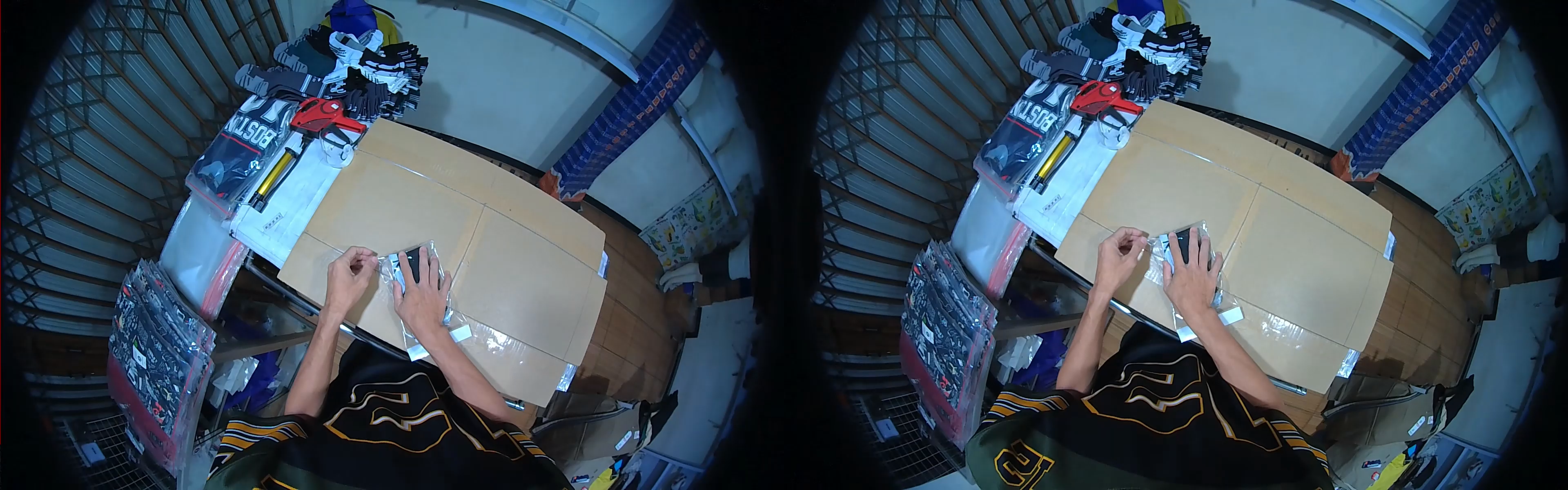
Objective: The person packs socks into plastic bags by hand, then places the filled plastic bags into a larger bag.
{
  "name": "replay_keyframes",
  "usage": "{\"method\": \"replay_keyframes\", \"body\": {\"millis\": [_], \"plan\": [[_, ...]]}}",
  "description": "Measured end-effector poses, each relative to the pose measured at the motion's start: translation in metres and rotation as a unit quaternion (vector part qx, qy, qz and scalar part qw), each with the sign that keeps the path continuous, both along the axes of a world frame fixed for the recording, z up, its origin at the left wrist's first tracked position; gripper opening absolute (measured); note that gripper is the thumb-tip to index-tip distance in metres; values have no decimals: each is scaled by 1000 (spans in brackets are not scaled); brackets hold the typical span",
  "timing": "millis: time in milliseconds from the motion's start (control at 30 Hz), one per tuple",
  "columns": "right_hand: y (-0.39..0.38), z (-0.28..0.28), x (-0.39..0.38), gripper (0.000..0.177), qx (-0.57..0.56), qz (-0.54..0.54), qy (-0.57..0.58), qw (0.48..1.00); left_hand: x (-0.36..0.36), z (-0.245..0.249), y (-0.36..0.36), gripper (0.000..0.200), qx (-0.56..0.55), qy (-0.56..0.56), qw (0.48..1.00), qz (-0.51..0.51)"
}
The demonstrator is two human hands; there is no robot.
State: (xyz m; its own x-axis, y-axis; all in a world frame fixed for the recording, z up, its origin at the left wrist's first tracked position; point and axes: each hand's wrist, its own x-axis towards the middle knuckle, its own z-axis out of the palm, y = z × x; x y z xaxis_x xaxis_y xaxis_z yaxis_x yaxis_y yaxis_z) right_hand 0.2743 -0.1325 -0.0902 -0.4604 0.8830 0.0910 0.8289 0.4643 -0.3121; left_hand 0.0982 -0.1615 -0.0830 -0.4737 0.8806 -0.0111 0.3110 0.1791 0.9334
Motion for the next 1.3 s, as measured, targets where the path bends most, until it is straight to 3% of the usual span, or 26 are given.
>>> {"method": "replay_keyframes", "body": {"millis": [267, 333, 667, 867, 933, 1033, 1067, 1133, 1233, 1300], "plan": [[-1, -2, -1, 65, 10, 1, 13, 1000, 8, 4, 16, 21, -9, 45, 997, -68], [-1, -3, 0, 64, 9, 1, 12, 1000, 8, 4, 19, 21, -30, 106, 991, -80], [-1, -4, 2, 63, 33, 2, 34, 999, 0, 1, 28, 25, -29, 114, 985, -127], [-3, -3, 9, 70, 36, 24, 91, 995, -16, -18, 42, 28, -98, 13, 974, -202], [-3, -1, 12, 80, 22, 24, 192, 981, -16, -10, 40, 25, -153, -1, 965, -215], [-5, 4, 18, 89, -1, 15, 264, 964, -15, -7, 27, 27, -104, -32, 973, -205], [-6, 0, 19, 99, 3, 12, 270, 963, -14, -8, 20, 27, -102, -34, 974, -200], [-11, 2, 22, 103, -10, 17, 280, 960, -10, -7, 1, 26, -74, -122, 973, -182], [-19, 12, 26, 112, -8, 37, 283, 958, -4, -1, -35, 22, -33, -170, 973, -156], [-26, 22, 24, 114, -151, 22, 350, 924, -1, 0, -64, 21, -12, -202, 969, -138]]}}
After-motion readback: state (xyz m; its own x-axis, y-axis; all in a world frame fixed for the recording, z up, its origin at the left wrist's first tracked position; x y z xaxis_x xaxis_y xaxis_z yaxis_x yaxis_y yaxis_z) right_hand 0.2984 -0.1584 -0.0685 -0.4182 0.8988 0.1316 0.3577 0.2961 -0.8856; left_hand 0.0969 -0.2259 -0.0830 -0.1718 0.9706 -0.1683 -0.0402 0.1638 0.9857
